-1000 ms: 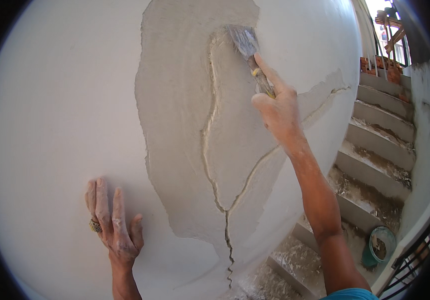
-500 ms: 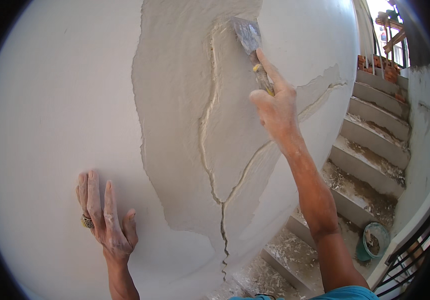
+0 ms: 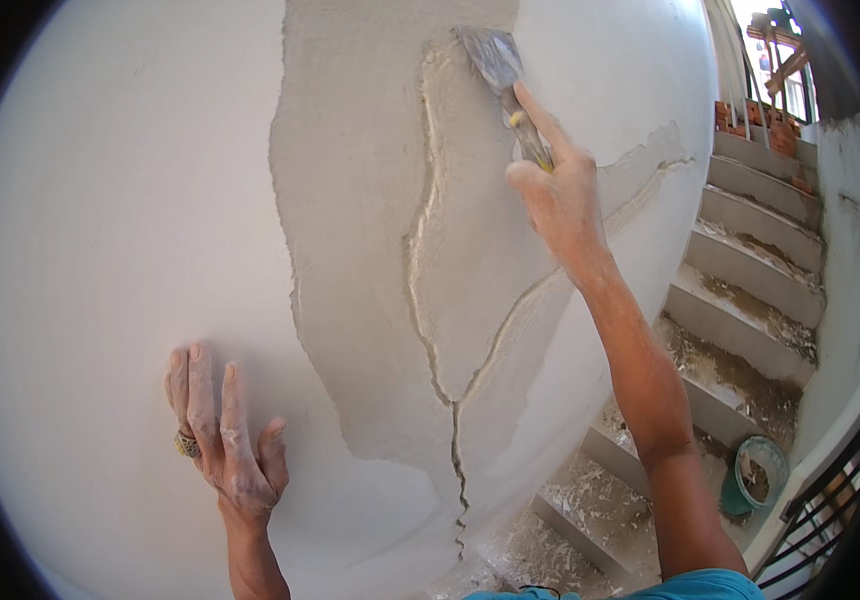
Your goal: The person applies plaster to a large crack on a white wall using a putty knife and smooths the material over the damaged surface.
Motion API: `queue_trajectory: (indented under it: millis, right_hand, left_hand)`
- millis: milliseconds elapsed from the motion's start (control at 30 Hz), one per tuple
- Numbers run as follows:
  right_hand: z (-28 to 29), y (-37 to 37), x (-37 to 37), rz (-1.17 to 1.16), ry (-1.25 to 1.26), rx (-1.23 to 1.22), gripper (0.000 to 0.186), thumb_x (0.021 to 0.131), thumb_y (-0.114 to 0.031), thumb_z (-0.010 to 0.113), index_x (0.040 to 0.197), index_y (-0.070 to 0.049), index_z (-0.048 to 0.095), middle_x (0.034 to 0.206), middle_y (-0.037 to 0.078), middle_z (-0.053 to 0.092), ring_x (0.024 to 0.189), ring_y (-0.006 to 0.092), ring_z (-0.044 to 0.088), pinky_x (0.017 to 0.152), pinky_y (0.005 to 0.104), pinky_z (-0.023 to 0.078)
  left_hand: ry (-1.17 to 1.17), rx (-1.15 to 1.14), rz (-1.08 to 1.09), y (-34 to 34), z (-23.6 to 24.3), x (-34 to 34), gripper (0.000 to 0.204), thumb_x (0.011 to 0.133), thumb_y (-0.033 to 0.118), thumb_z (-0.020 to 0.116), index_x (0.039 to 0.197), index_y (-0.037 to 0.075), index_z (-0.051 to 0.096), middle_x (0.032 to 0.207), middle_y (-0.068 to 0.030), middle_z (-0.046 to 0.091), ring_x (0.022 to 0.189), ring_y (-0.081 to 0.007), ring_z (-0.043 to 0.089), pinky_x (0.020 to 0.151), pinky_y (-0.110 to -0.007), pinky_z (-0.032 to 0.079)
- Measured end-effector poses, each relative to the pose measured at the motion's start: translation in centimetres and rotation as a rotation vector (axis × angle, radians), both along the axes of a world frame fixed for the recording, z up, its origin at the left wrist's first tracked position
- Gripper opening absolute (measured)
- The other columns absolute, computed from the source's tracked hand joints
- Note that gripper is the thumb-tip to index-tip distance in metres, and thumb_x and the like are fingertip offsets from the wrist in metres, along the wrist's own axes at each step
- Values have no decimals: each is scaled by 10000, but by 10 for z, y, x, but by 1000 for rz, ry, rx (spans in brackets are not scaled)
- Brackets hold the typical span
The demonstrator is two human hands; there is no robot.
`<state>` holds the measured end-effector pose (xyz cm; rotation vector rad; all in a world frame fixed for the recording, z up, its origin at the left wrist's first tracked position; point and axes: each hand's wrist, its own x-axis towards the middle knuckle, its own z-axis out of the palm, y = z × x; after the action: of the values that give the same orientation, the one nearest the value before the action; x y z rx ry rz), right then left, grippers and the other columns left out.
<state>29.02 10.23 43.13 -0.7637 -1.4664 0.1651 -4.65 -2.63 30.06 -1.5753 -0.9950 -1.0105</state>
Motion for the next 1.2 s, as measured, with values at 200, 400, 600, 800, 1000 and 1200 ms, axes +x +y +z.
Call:
queue_trajectory:
  millis: [200,400,600,800,1000,1200]
  right_hand:
    - [-32,-3,-10,-44,12,110,816,735,62,500,1538,-79,488,1223,122,683,671,47,482,618,230,450]
    - [-80,-30,-21,48,12,-8,823,741,72,486,1553,-59,454,1351,166,650,681,32,482,638,214,455]
    - [-89,-28,-17,70,5,-15,843,737,79,472,1567,-61,433,1389,147,633,660,27,445,616,212,442]
    - [-94,-26,-14,70,-18,-20,838,738,82,471,1563,-64,442,1383,137,638,635,23,427,584,207,426]
    - [-83,-22,-12,78,-2,-13,836,737,89,468,1559,-63,448,1336,123,663,645,26,446,586,211,431]
    - [-73,-15,-6,73,-32,29,834,736,84,469,1556,-68,455,1289,113,683,645,31,453,597,219,435]
  left_hand:
    - [-18,7,-28,4,-3,1,520,1087,370,448,1420,-20,535,1508,-274,473,1436,-482,411,1169,-642,322]
    - [-6,4,-27,2,-4,-2,529,1090,371,433,1430,-25,523,1511,-273,468,1442,-476,404,1174,-635,327]
    - [2,0,-4,1,-3,-1,531,1094,365,410,1452,-17,504,1523,-249,460,1455,-460,388,1190,-626,326]
    - [-4,-4,10,2,-5,-3,538,1090,385,417,1460,3,498,1529,-240,455,1458,-456,385,1193,-634,322]
    - [-11,-13,9,2,-5,-3,535,1084,394,443,1448,7,510,1521,-264,457,1448,-473,392,1175,-649,329]
    - [-1,-5,16,2,-2,-1,538,1090,389,433,1445,-8,509,1515,-276,457,1442,-485,395,1156,-651,345]
